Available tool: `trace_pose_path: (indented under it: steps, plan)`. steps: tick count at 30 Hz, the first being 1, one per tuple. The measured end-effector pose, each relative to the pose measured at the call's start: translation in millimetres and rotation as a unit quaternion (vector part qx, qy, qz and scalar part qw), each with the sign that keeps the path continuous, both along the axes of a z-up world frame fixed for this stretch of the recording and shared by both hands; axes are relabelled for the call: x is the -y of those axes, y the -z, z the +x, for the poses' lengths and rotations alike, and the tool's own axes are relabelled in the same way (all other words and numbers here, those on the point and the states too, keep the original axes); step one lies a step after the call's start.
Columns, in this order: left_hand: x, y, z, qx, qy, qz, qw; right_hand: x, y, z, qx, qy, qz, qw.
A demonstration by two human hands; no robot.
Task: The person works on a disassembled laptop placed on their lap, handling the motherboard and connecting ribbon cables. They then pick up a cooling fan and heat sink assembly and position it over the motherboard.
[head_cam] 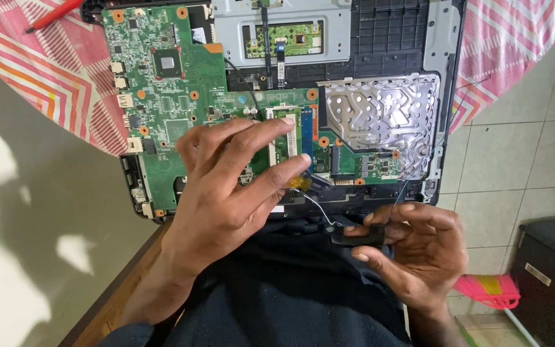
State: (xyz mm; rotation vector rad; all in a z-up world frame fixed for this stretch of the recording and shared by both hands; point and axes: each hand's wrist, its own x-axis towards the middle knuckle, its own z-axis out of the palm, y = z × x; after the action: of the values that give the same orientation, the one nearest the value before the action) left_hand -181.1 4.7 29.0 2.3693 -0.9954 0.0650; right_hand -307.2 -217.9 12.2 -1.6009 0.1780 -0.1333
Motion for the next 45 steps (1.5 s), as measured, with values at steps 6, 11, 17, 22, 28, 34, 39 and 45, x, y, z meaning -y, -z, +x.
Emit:
trace_pose_path:
  steps: [6,11,17,22,28,34,39,45]
  plan:
    - [14.5,2.4,10.2,0.013,-0.031,0.004,0.999,5.8,4.2,2.9,-0.012,0.024,-0.012,1.000]
    - [12.8,-9.0,11.8,-0.030,-0.001,-0.019,0.999,8.3,-1.5,16.1,0.030,-0.009,-0.100,0.994]
    - [3.6,-24.5,-1.9,-0.038,0.048,-0.033,0.998,20.7,-6.1,18.9,0.052,-0.073,-0.128,0.988]
    - [13.2,-24.7,-19.7,-0.016,0.102,-0.015,0.995,31.1,-1.4,8.2,0.042,-0.113,-0.113,0.986]
    - [31.0,-4.6,-24.0,-0.008,0.152,-0.003,0.988,29.9,8.4,6.6,0.100,-0.104,-0.174,0.974]
    - [42.2,-1.8,-21.9,0.014,0.118,-0.007,0.993,39.3,21.9,-4.7,0.122,-0.048,-0.311,0.941]
    - [49.1,3.4,-28.3,0.037,0.085,-0.001,0.996,42.3,29.6,-7.8,0.156,-0.048,-0.370,0.915]
    - [54.8,4.7,-36.3,0.052,0.052,0.021,0.997,29.9,36.1,-12.6,0.156,0.038,-0.395,0.904]
